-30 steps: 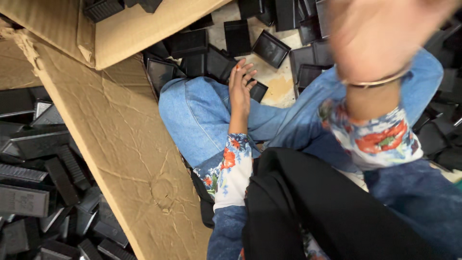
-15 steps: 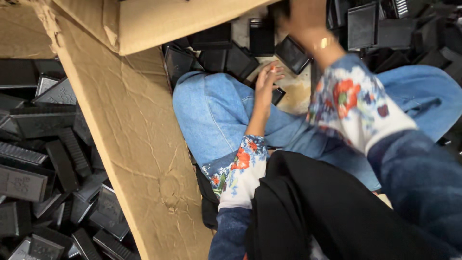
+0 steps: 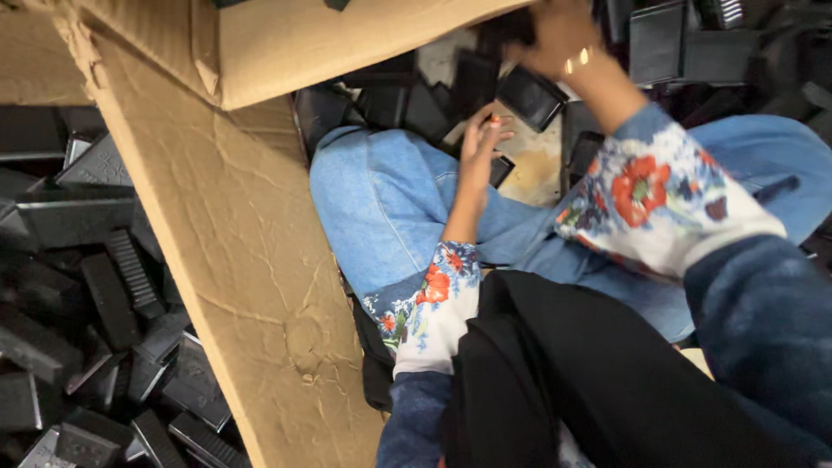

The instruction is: The person sits on the floor among piles of small black plastic boxes and sorts them one at a time, placing them into a large cardboard box beside them. They pick up individual boxes from the floor pile, briefly handle them, and drop them into the cardboard box throughout the episode.

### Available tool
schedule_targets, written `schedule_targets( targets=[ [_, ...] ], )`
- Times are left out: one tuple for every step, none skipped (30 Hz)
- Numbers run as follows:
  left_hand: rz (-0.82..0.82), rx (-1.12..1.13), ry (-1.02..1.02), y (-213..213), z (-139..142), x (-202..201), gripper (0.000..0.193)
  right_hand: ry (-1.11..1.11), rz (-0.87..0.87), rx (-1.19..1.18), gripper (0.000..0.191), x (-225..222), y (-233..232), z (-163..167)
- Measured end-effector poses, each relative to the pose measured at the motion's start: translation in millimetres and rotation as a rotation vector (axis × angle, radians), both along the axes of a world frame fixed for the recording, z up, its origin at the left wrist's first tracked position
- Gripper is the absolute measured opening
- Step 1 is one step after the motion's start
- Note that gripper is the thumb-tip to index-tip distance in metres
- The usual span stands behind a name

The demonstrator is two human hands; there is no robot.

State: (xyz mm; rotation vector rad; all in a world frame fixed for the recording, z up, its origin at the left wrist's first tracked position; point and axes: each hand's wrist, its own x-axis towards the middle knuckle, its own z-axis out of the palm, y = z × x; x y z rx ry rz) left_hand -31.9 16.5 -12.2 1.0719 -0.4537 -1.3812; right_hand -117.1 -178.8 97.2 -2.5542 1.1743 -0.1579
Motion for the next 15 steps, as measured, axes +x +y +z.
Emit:
schedule_targets(
  targets=[
    [-0.002, 0.003, -0.001, -1.6, -0.3, 2.8, 0.058, -0.074, 0.000, -0.016, 0.064, -13.2, 14.6, 2.0],
    [-0.004, 0.007, -0.001, -2.8, -0.9, 4.1, 0.061, -0.061, -0.037, 0.097, 0.074, -25.5, 30.9, 3.0],
    [-0.029, 0.025, 0.113, -5.1, -2.1, 5.5, 0.065, -0.178, 0.080, 0.073, 0.073, -31.8, 49.1, 0.3],
    [-0.056, 0.045, 0.228, -7.2, -4.1, 8.3, 0.068, -0.292, 0.198, 0.049, 0.072, -38.4, 66.0, -2.2],
    [-0.085, 0.065, 0.342, -8.9, -6.0, 8.9, 0.072, -0.381, 0.198, 0.169, 0.076, -45.0, 85.6, -6.2],
    [-0.069, 0.056, 0.421, -8.6, -8.2, 10.9, 0.077, -0.472, 0.199, 0.288, 0.081, -48.2, 107.6, -12.8],
    [-0.053, 0.048, 0.501, -5.4, -10.9, 16.3, 0.081, -0.536, 0.186, 0.296, 0.075, -50.9, 121.4, -19.8],
    [-0.036, 0.042, 0.579, -3.4, -12.8, 19.5, 0.086, -0.603, 0.174, 0.304, 0.070, -52.2, 133.1, -28.5],
    [-0.118, 0.081, 0.367, -3.7, -12.9, 19.6, 0.084, -0.671, 0.161, 0.311, 0.065, -54.1, 138.5, -37.6],
    [-0.198, 0.120, 0.152, -2.7, -13.6, 20.7, 0.085, -0.668, 0.073, 0.275, 0.053, -53.7, 139.3, -48.3],
    [-0.277, 0.160, -0.066, -0.9, -13.8, 21.5, 0.088, -0.667, -0.016, 0.241, 0.041, -50.1, 138.1, -60.4],
    [-0.268, 0.040, -0.209, 0.5, -13.5, 22.0, 0.084, -0.667, -0.105, 0.208, 0.031, -47.6, 135.0, -71.7],
    [-0.262, -0.084, -0.351, 2.6, -12.8, 22.7, 0.083, -0.648, -0.191, 0.239, 0.037, -45.2, 131.5, -82.0],
    [-0.257, -0.214, -0.491, 4.7, -11.3, 23.0, 0.084, -0.628, -0.274, 0.272, 0.044, -41.7, 127.7, -91.0],
    [-0.268, -0.226, -0.441, 5.7, -9.6, 23.5, 0.083, -0.608, -0.353, 0.305, 0.051, -38.1, 123.8, -97.8]
  ],
)
